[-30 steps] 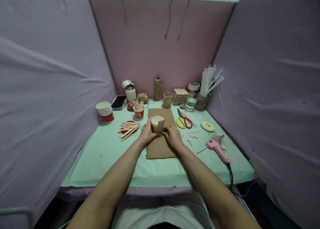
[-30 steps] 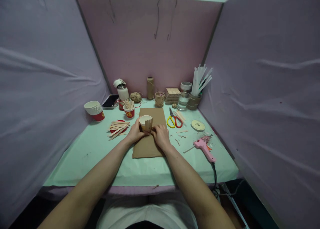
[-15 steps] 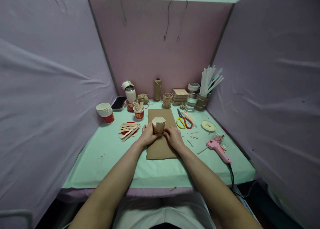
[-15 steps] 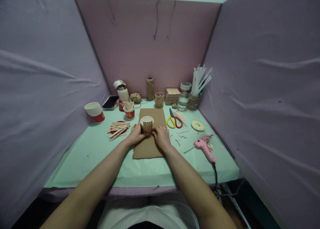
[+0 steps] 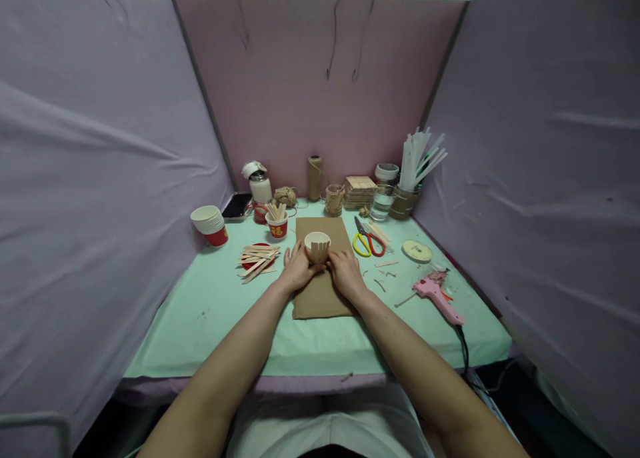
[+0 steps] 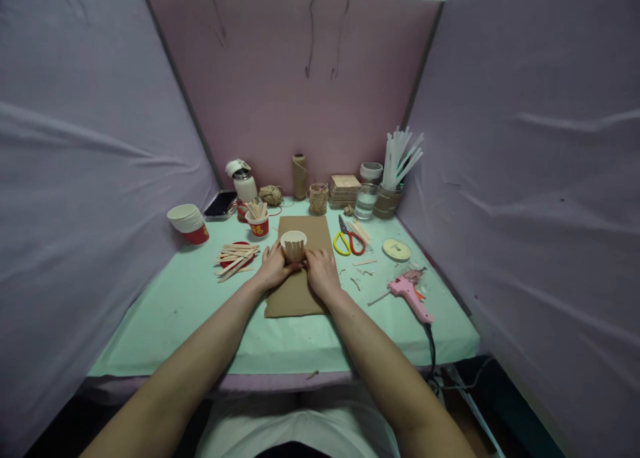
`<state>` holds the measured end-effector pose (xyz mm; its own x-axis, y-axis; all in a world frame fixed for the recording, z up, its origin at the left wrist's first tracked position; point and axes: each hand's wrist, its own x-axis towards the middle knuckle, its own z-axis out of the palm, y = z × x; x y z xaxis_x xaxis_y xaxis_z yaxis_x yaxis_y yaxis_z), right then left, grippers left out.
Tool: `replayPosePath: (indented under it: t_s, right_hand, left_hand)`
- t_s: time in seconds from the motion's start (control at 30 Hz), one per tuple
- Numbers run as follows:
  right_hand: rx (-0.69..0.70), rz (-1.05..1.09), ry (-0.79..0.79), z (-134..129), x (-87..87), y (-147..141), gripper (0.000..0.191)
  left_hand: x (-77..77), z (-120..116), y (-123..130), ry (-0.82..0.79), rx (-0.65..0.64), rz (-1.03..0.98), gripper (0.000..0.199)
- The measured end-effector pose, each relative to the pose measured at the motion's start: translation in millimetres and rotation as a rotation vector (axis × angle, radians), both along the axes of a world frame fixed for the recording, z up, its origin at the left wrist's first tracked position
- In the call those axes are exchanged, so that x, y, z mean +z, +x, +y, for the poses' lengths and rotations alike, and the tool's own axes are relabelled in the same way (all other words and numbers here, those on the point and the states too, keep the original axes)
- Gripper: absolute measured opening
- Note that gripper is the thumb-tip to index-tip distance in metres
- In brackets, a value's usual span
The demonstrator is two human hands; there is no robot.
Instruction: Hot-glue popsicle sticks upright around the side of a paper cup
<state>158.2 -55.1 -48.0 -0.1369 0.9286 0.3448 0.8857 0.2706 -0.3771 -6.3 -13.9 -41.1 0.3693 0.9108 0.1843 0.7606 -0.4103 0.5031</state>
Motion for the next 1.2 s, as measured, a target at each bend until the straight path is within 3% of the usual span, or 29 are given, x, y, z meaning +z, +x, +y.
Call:
replayPosePath:
  t_s: [0.63, 0.97, 1.2]
  right_hand:
    - [-0.005, 0.013, -0.017, -3, 6.9, 1, 0.018]
    - [-0.092, 0.048, 0.005, -4, 8.3, 11, 0.027]
    - [-0.181, 0.088, 0.088, 0, 30.4, 35, 0.022]
  left_hand:
    - [1.2, -3, 0, 0.005, -0.062, -0.023, 0.068]
    - [1.9, -6, 0, 0.016, 0.004, -0.031, 0.074]
    - [4.7, -8, -2, 0.009, 0.030, -0.025, 0.075]
